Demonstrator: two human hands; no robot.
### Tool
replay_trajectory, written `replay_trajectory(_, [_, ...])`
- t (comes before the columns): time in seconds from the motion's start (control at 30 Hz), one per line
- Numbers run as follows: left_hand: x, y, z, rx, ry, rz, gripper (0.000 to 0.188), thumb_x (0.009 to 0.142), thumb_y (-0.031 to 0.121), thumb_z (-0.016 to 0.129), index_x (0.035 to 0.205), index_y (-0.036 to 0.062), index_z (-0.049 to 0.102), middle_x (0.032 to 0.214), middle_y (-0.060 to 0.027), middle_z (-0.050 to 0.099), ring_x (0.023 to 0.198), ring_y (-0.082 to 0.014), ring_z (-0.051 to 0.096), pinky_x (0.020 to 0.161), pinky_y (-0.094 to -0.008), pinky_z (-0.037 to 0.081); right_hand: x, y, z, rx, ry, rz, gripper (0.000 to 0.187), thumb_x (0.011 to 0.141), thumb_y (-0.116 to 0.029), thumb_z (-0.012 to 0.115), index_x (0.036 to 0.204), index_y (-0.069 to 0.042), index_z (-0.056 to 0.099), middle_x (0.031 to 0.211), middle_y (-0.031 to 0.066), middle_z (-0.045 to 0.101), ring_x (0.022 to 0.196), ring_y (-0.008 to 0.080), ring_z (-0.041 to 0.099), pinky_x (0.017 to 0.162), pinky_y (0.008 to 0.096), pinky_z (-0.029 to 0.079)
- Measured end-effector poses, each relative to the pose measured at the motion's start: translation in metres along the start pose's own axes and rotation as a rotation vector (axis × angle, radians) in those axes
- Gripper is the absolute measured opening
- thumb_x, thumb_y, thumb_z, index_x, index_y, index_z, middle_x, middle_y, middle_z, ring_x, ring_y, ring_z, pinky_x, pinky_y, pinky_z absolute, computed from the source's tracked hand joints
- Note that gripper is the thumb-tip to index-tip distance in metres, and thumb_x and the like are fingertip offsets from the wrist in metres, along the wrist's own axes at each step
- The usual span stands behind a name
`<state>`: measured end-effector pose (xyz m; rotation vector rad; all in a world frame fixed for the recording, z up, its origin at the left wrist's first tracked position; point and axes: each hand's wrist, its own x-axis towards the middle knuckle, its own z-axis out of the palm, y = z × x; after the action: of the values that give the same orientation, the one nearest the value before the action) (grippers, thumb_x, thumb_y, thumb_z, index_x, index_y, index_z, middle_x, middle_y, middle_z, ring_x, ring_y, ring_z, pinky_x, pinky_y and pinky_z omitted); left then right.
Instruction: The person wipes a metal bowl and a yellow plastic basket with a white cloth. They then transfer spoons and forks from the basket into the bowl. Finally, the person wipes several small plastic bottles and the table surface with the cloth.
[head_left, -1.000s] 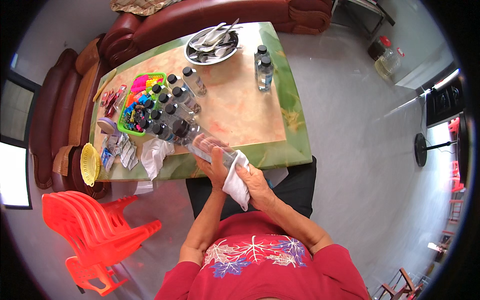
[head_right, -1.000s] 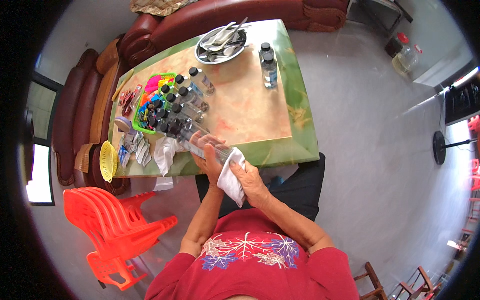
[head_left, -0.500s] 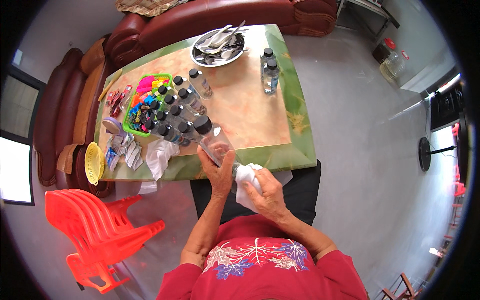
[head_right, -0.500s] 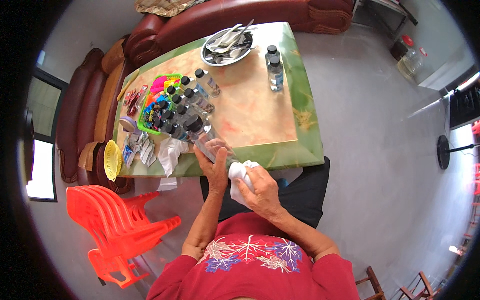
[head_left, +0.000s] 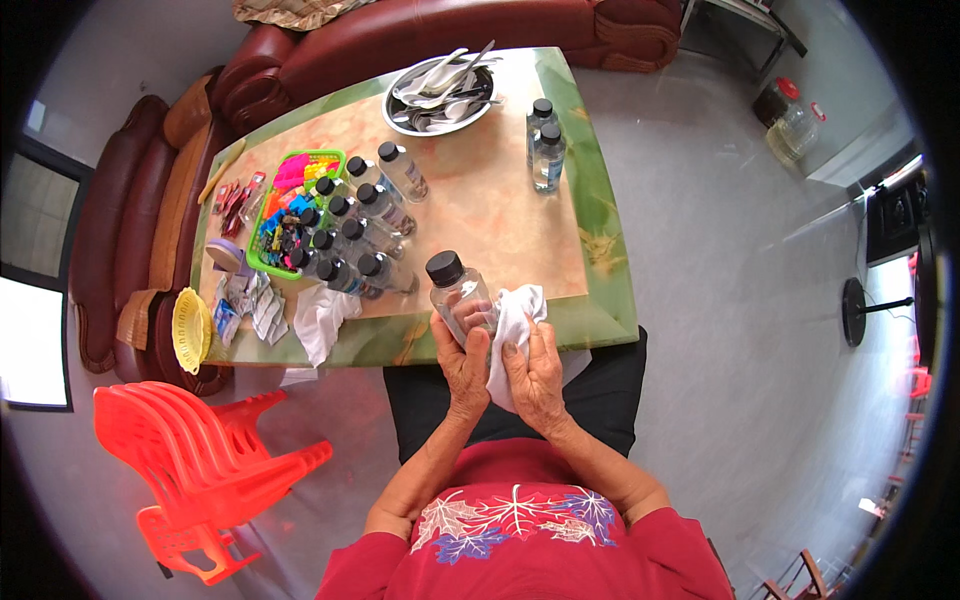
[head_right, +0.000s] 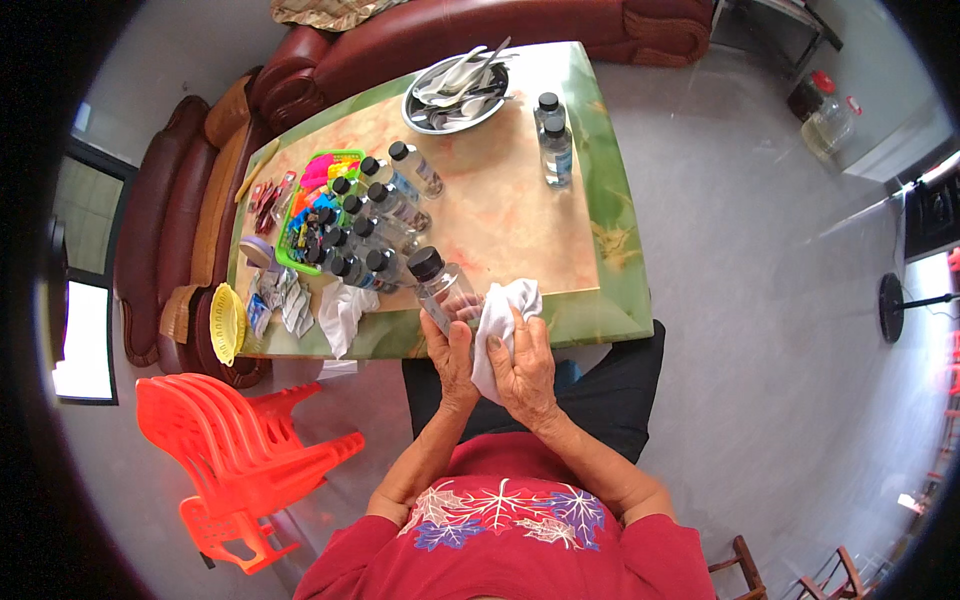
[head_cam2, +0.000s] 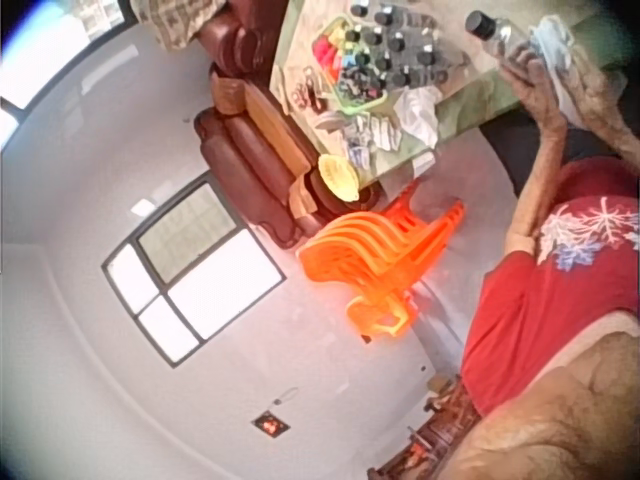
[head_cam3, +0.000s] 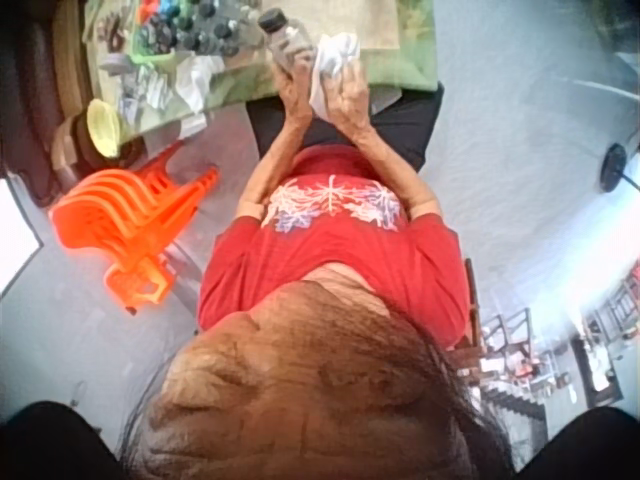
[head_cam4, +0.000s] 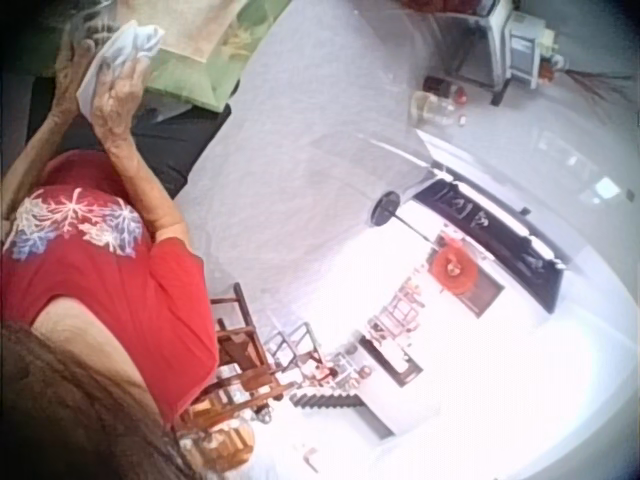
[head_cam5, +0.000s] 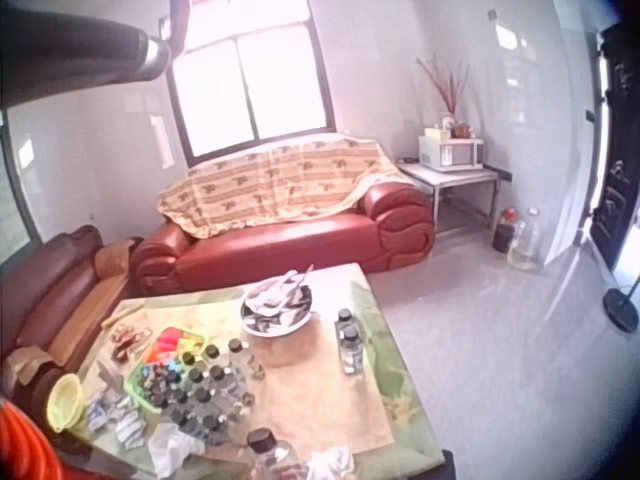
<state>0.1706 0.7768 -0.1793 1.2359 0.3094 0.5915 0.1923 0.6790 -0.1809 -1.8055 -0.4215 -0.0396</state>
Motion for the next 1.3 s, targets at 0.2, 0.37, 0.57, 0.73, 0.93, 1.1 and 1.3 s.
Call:
replay_trajectory(0.2, [0.017,-0.006,0.014,-0.092,0.061,0.034,0.048,0.089,0.022,0.062,0.123,0.0024,0.035,0.110,-0.0115,0.054,0.090,-0.0187,0.059,0.074,-0.0288,0.052,0.002,0.024,0.000,0.974,-0.083,0.859,0.041,0.100,-0.031,0.037,0.121,0.000,0.053,0.102,0.0087,0.062,0.084,0.0134,0.060,0.073,0.0266,0.049])
replay_trajectory(0.37, [0.035,-0.023,0.017,0.003,0.025,-0.013,0.055,0.086,0.020,0.066,0.128,0.0014,0.037,0.108,-0.0092,0.055,0.087,-0.0164,0.058,0.076,-0.0287,0.050,0.011,0.015,-0.002,1.090,-0.030,0.930,0.043,0.100,-0.035,0.038,0.120,-0.001,0.054,0.096,0.0062,0.063,0.077,0.0115,0.059,0.067,0.0251,0.048])
replay_trajectory(0.57, [0.060,-0.052,0.009,0.082,0.040,-0.071,0.043,0.089,0.019,0.060,0.125,0.0039,0.043,0.104,-0.0086,0.057,0.085,-0.0185,0.059,0.071,-0.0308,0.051,0.001,0.048,-0.003,0.600,-0.268,0.825,0.038,0.097,-0.036,0.047,0.095,0.000,0.059,0.077,0.0033,0.062,0.067,0.0099,0.054,0.059,0.0265,0.043])
replay_trajectory(0.73, [0.075,-0.076,-0.005,0.260,0.099,-0.117,0.039,0.089,0.021,0.060,0.121,0.0055,0.046,0.101,-0.0069,0.058,0.083,-0.0160,0.059,0.068,-0.0302,0.051,0.018,0.032,-0.027,0.434,-0.488,0.675,0.027,0.092,-0.025,0.057,0.098,0.001,0.059,0.078,0.0119,0.063,0.073,0.0127,0.057,0.067,0.0316,0.047])
replay_trajectory(0.93, [0.091,-0.085,-0.006,0.198,0.134,-0.285,0.039,0.086,0.017,0.064,0.120,0.0062,0.050,0.100,-0.0027,0.058,0.085,-0.0142,0.058,0.068,-0.0291,0.049,0.043,0.092,-0.031,-0.008,-0.143,0.252,0.032,0.082,-0.012,0.064,0.111,-0.001,0.059,0.097,0.0178,0.060,0.086,0.0351,0.060,0.073,0.0398,0.049])
replay_trajectory(1.1, [0.122,-0.108,-0.006,0.397,0.083,-0.133,0.050,0.081,0.015,0.071,0.125,0.0071,0.048,0.112,-0.0048,0.052,0.094,-0.0118,0.052,0.076,-0.0265,0.046,0.065,0.168,-0.041,-0.740,0.052,-0.005,0.047,0.069,-0.011,0.068,0.115,-0.013,0.058,0.100,0.0121,0.048,0.093,0.0308,0.050,0.074,0.0409,0.044])
replay_trajectory(1.3, [0.179,-0.101,0.026,0.410,0.047,-0.172,0.058,0.075,0.008,0.076,0.126,0.0067,0.047,0.114,-0.0059,0.051,0.094,-0.0122,0.050,0.078,-0.0273,0.046,0.067,0.198,-0.033,-0.853,0.118,-0.046,0.050,0.066,-0.020,0.067,0.114,-0.020,0.055,0.100,0.0123,0.048,0.093,0.0315,0.049,0.074,0.0425,0.039])
